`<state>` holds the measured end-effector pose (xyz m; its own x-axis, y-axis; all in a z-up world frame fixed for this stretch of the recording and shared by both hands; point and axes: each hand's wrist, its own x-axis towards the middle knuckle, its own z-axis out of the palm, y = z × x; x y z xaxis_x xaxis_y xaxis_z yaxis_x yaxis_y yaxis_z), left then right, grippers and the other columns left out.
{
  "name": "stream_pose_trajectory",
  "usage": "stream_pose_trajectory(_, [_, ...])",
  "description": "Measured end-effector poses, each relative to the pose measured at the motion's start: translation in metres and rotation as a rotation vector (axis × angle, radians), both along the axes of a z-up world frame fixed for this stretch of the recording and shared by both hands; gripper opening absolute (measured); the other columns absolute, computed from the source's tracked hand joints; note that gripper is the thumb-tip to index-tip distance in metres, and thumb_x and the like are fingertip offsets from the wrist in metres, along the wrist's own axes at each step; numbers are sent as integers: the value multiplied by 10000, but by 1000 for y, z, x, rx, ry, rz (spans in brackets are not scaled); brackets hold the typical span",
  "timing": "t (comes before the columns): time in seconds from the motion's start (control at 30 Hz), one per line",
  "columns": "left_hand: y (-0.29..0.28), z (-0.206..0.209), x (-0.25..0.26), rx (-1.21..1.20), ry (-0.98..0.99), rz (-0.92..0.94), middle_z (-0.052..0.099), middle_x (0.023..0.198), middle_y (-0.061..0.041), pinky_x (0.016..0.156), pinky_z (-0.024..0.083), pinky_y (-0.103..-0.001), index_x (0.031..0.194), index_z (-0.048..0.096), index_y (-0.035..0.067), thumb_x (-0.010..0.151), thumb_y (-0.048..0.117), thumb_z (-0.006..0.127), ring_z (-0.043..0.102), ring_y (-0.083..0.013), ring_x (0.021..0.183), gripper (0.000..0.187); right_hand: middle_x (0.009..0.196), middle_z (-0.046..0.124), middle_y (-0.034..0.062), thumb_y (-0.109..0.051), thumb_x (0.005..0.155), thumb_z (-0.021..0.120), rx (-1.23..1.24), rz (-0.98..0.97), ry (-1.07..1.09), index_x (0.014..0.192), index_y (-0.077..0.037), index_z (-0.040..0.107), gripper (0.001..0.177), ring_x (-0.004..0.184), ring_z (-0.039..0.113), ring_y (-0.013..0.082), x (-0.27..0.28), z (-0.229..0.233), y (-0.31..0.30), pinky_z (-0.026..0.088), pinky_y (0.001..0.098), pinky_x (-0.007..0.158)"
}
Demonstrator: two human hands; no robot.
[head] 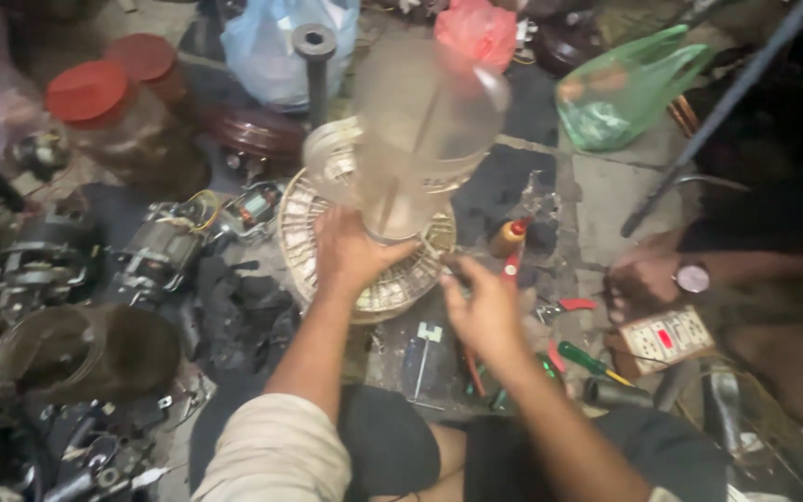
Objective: The person disassembles a blender jar by removing the base and blade assembly, applies oil to the components, and then cleans and reassembles the unit.
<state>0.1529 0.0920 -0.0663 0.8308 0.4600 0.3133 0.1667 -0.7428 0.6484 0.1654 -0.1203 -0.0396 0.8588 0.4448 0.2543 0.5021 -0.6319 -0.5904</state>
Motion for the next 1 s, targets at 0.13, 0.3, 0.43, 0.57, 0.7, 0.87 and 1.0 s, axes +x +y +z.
stream_pose_trajectory(0.13, [-3, -6, 3, 12, -133, 19, 653, 1193, -208, 1002, 382, -534, 1303, 606, 48, 523, 551, 941, 569, -403, 1172, 986, 884, 808, 117, -192, 983, 604, 337, -37, 389, 1265, -35, 685, 332, 727, 753, 134, 0, -34, 13, 580, 298, 645])
stream_pose_trajectory(0.3, [-9, -3, 6, -5, -74, 31, 690, 1144, -180, 999, 426, -529, 1241, 639, 77, 539, 561, 938, 609, -390, 1146, 903, 764, 661, 73, -202, 1012, 499, 678, -222, 982, 1415, -116, 581, 420, 422, 461, 106, -9, 13, 40, 341, 265, 353])
stream_pose_trajectory(0.43, [-16, -9, 11, 1, -145, 107, 684, 1133, -191, 990, 441, -536, 1269, 612, 46, 568, 544, 940, 608, -402, 1122, 921, 741, 615, 67, -187, 1022, 462, 559, -245, 910, 1451, -136, 554, 442, 420, 472, 111, -5, 23, 51, 354, 268, 354])
stream_pose_trajectory(0.57, [-26, -9, 13, 2, -271, 149, 659, 1192, -219, 969, 429, -540, 1341, 567, -6, 568, 519, 938, 592, -418, 1126, 1005, 713, 545, 47, -180, 1023, 459, 710, -295, 1028, 1448, -151, 540, 434, 427, 441, 117, 6, 19, 55, 335, 282, 358])
stream_pose_trajectory(0.7, [-28, -5, 14, -38, -218, 176, 646, 1218, -209, 1030, 421, -523, 1327, 557, 36, 557, 528, 950, 573, -411, 1184, 995, 747, 617, 6, -161, 1066, 493, 531, -161, 680, 1407, -76, 627, 376, 509, 527, 91, 28, -33, 48, 404, 264, 431])
stream_pose_trajectory(0.87, [-28, -22, 19, -19, -287, 189, 591, 1320, -228, 1086, 381, -513, 1391, 485, 9, 548, 527, 942, 525, -407, 1249, 1090, 685, 520, 46, -177, 1035, 460, 702, -248, 929, 1445, -131, 538, 420, 445, 443, 134, 8, 3, 60, 362, 313, 370])
stream_pose_trajectory(1.0, [-26, -25, 21, -3, -211, 210, 553, 1345, -245, 1104, 341, -509, 1392, 466, -15, 549, 567, 944, 475, -415, 1283, 1130, 855, 623, 62, -203, 1117, 418, 408, -118, 72, 1443, -137, 525, 350, 706, 598, 138, 44, -97, 47, 475, 283, 625])
